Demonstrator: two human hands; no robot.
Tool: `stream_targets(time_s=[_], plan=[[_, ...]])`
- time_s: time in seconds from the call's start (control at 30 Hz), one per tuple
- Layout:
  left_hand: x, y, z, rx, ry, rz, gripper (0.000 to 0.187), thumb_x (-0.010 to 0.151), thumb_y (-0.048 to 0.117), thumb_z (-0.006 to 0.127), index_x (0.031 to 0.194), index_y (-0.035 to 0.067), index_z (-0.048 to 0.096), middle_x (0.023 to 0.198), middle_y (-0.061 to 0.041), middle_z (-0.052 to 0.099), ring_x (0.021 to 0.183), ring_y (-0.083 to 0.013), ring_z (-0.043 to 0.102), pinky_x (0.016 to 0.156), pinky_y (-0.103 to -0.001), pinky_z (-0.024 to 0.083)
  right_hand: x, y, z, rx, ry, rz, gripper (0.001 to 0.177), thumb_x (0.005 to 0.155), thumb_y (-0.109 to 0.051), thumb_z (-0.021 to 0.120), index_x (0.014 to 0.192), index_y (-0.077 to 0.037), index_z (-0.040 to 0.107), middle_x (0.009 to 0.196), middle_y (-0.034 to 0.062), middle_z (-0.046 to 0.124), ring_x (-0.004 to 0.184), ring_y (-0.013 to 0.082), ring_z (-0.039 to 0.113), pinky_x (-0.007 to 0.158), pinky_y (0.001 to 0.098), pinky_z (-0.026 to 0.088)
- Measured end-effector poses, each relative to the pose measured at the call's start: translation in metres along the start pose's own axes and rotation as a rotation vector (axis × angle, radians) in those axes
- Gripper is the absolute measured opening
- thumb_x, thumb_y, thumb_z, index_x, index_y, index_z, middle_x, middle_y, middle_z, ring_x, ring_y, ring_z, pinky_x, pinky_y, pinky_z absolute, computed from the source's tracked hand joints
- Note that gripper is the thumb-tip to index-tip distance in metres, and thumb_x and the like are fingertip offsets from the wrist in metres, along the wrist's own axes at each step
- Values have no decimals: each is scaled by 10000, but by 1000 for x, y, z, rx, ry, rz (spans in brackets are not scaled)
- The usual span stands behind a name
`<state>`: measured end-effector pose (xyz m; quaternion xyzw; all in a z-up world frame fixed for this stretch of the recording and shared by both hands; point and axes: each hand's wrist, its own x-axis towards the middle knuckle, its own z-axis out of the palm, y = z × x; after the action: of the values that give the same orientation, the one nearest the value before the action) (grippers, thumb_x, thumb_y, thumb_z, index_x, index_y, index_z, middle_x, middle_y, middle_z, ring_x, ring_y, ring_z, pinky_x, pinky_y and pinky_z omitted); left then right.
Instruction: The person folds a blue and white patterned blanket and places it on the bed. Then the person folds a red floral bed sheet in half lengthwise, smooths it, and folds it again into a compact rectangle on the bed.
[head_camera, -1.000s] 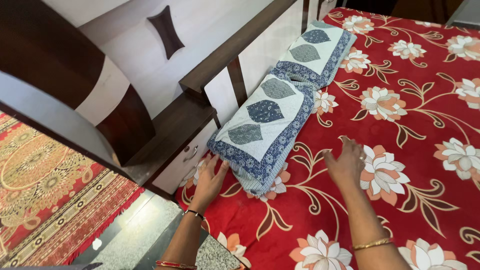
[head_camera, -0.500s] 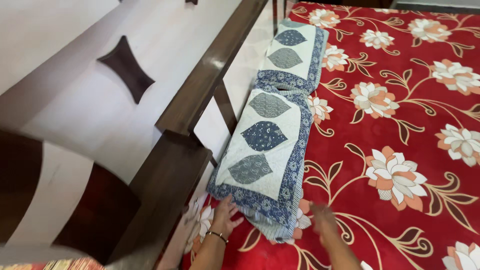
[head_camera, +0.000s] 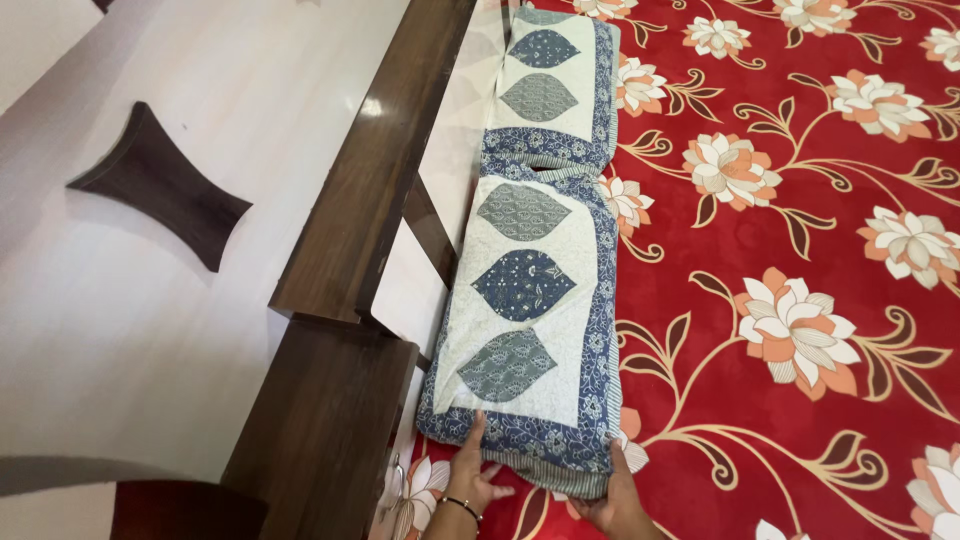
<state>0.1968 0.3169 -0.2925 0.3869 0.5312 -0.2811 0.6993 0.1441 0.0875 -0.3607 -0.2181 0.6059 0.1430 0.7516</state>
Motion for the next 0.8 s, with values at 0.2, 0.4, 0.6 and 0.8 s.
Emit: stream_targets(time_s=[0.2, 0.4, 0.6, 0.8], plan=[[20, -21, 8, -127, 6, -10, 1050, 734, 665, 744, 1601, 257, 317, 1625, -161, 368, 1492, -424, 315, 1142, -834, 209, 8, 2, 8, 138, -138, -54, 525, 947, -422, 632, 1366, -117, 550, 1282, 125, 670, 1139, 378, 648, 959, 667, 520], [26, -59, 28, -355, -194, -75, 1062, 768, 733, 649, 1584, 153, 294, 1528, -260, 470, 1406, -504, 460, 1074, -805, 394, -1, -4, 6, 120, -362, -54, 504, 940, -308, 630, 1330, 5, 564, 1179, 206, 707, 938, 334, 730, 812, 558, 585], [4, -48, 49, -592, -150, 151, 739, 781, 360, 784, 1397, 25, 548, 1341, -233, 669, 1208, -410, 667, 947, -589, 541, -34, -24, 13, -89, -250, 111, 410, 959, -285, 575, 1301, -59, 587, 1167, 172, 705, 997, 336, 705, 899, 587, 580], [10, -52, 57, -633, -124, 302, 569, 782, 59, 759, 1298, -61, 552, 1154, -237, 707, 1002, -385, 728, 860, -535, 637, 0, -80, 33, -526, -161, -16, 669, 983, -543, 536, 1316, 32, 617, 1182, 237, 678, 1017, 365, 635, 942, 555, 484]])
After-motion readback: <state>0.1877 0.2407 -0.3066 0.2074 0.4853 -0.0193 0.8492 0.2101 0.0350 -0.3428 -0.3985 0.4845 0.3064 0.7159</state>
